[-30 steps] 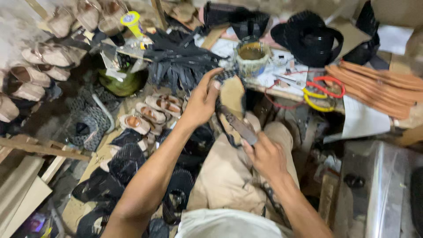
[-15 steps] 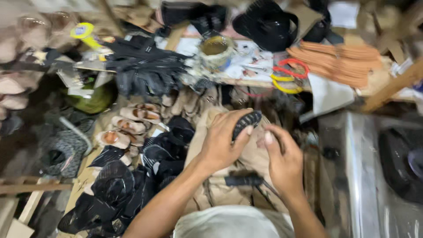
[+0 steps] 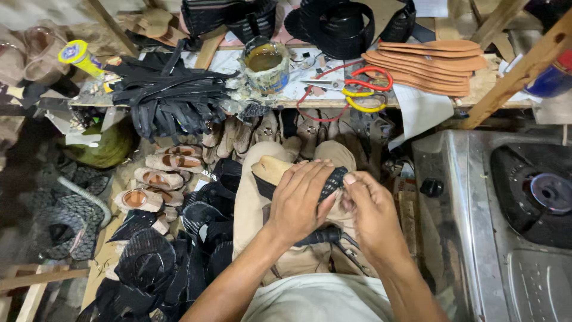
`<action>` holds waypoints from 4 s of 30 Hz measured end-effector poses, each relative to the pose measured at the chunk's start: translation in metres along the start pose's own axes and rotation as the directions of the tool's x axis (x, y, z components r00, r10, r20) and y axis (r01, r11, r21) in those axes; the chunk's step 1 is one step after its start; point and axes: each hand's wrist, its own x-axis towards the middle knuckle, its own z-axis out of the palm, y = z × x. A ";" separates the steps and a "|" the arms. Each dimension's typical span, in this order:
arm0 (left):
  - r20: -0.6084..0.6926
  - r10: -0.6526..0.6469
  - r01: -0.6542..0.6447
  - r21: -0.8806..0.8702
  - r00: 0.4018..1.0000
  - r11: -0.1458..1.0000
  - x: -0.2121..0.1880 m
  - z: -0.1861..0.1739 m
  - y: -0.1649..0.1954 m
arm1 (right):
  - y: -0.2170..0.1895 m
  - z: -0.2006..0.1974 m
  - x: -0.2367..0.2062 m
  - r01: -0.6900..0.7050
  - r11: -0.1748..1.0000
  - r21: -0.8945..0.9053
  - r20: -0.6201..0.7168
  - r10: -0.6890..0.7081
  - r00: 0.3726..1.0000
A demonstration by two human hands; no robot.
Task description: The person sits on the workshop floor and assembles a shoe: they pick a black woven shoe upper from a pile, fit it over a wooden-lasted insole, press and align the upper around the sole edge, tap it with a small hammer, and trim excess material with a knife before setting the finished shoe aside.
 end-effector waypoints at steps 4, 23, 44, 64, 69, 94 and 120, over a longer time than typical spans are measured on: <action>-0.066 -0.097 0.094 -0.053 0.993 0.994 0.010 -0.023 -0.015 | -0.006 -0.003 0.005 0.226 0.906 -0.359 0.181 -0.170 0.969; 0.247 -0.716 0.142 -0.968 0.653 -0.205 0.061 -0.011 -0.040 | 0.007 0.024 -0.044 0.392 0.629 -0.672 0.023 -0.511 0.859; 0.421 -0.765 0.277 -0.905 0.487 -0.322 0.032 0.206 -0.041 | -0.020 -0.034 -0.082 0.264 -0.007 -0.964 0.189 -0.716 0.671; 0.633 -0.629 0.577 -0.744 0.450 -0.336 0.025 0.126 -0.058 | -0.121 -0.188 -0.114 -0.523 -0.215 -0.825 -0.143 -0.816 0.560; 0.556 -0.626 0.513 -0.813 0.547 -0.274 0.016 0.106 -0.078 | -0.107 -0.197 -0.093 -0.448 0.047 -0.893 -0.324 -0.758 0.566; -0.073 -0.731 0.452 -0.742 0.679 0.494 0.044 -0.055 -0.146 | 0.051 -0.067 -0.019 -0.082 0.079 -0.993 -0.046 0.384 0.922; -0.073 -0.155 0.160 0.073 0.985 0.984 -0.009 -0.035 -0.010 | -0.015 0.067 -0.007 0.218 0.716 -0.663 0.086 -0.216 0.973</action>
